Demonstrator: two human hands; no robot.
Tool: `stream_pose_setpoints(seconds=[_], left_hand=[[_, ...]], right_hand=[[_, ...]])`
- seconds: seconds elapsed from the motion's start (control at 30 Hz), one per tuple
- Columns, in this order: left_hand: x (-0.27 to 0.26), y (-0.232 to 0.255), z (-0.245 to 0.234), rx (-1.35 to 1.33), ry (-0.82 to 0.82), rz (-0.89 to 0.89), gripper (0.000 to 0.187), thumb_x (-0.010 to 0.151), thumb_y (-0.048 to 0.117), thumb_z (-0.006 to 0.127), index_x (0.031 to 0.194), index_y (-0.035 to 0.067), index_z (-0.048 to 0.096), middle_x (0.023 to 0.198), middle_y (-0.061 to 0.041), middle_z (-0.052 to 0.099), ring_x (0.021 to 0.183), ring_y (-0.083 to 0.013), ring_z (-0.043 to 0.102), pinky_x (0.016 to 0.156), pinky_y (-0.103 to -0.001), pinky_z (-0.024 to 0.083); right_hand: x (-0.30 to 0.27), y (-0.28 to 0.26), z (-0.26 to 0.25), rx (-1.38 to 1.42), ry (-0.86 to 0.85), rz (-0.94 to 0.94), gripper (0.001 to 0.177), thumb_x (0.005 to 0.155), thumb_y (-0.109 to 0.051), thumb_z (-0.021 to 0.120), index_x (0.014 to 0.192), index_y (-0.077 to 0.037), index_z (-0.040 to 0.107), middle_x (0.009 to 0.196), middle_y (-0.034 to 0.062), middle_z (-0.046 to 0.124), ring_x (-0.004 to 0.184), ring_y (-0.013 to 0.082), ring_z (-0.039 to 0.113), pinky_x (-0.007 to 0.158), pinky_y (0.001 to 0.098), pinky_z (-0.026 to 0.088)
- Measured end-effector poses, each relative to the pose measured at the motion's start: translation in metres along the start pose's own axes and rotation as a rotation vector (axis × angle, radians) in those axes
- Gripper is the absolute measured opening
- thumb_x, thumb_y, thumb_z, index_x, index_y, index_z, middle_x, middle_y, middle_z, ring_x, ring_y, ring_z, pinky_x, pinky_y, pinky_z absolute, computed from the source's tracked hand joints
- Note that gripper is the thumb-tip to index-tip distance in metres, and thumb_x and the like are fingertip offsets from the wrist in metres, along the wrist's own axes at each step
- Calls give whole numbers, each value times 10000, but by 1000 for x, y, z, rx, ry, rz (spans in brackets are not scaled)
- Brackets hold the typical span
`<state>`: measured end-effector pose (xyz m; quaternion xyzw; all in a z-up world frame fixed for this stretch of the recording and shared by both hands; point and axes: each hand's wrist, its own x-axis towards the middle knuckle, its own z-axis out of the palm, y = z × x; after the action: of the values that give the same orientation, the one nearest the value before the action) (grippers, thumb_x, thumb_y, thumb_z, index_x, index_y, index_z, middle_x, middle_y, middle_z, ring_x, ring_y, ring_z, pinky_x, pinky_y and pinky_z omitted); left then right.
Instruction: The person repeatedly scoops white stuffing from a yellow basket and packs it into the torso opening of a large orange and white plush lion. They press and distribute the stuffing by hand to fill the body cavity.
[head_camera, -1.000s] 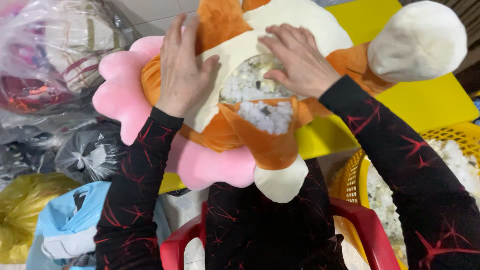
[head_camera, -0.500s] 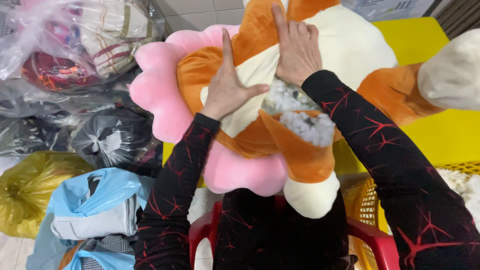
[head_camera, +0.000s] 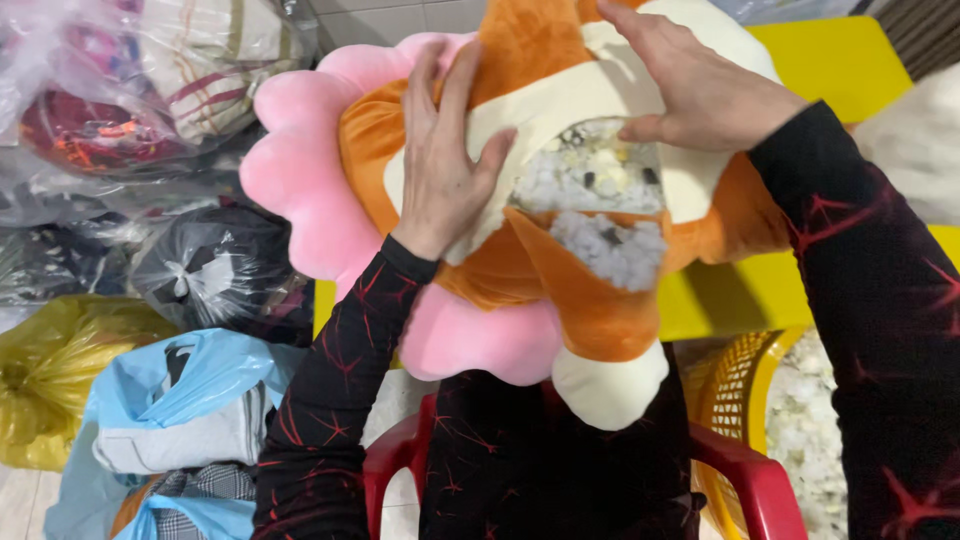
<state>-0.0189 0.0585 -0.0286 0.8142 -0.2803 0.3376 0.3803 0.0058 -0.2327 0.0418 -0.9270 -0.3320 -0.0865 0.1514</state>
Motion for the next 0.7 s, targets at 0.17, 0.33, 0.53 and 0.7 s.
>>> stream_pose_setpoints(seconds=[0.17,0.33,0.53,0.7], left_hand=[[32,47,16,-368,-473,-27,252,973,151,613,1166,22,711,1062,-205,729,1025,-386,711,935,-438,564],[65,96,46,-78,-885,-84,450,1014,366,561,847,2,765,797,-231,704,852,-422,696,852,-497,530],[25,155,35,96,-565,247,333,947,253,682,1156,0,738,1099,-163,735,1093,-371,673,1043,-511,476],[-27,172,56,495,-628,426,527,750,362,761,1149,17,731,1351,-200,602,1330,-403,507,1112,-683,313]], right_hand=[[-55,-29,-21,3,46,72,617,903,-197,755,1452,-20,536,1403,216,583,1246,408,580,1013,465,484],[-122,-38,-10,193,209,232,421,974,-200,688,1344,-12,617,1234,180,683,997,310,728,881,388,556],[-209,-31,62,215,132,638,244,979,-286,746,1084,-67,759,1052,165,756,962,313,732,862,406,565],[-237,2,92,381,249,417,538,907,-197,721,1368,28,561,1352,259,610,1105,389,645,881,415,540]])
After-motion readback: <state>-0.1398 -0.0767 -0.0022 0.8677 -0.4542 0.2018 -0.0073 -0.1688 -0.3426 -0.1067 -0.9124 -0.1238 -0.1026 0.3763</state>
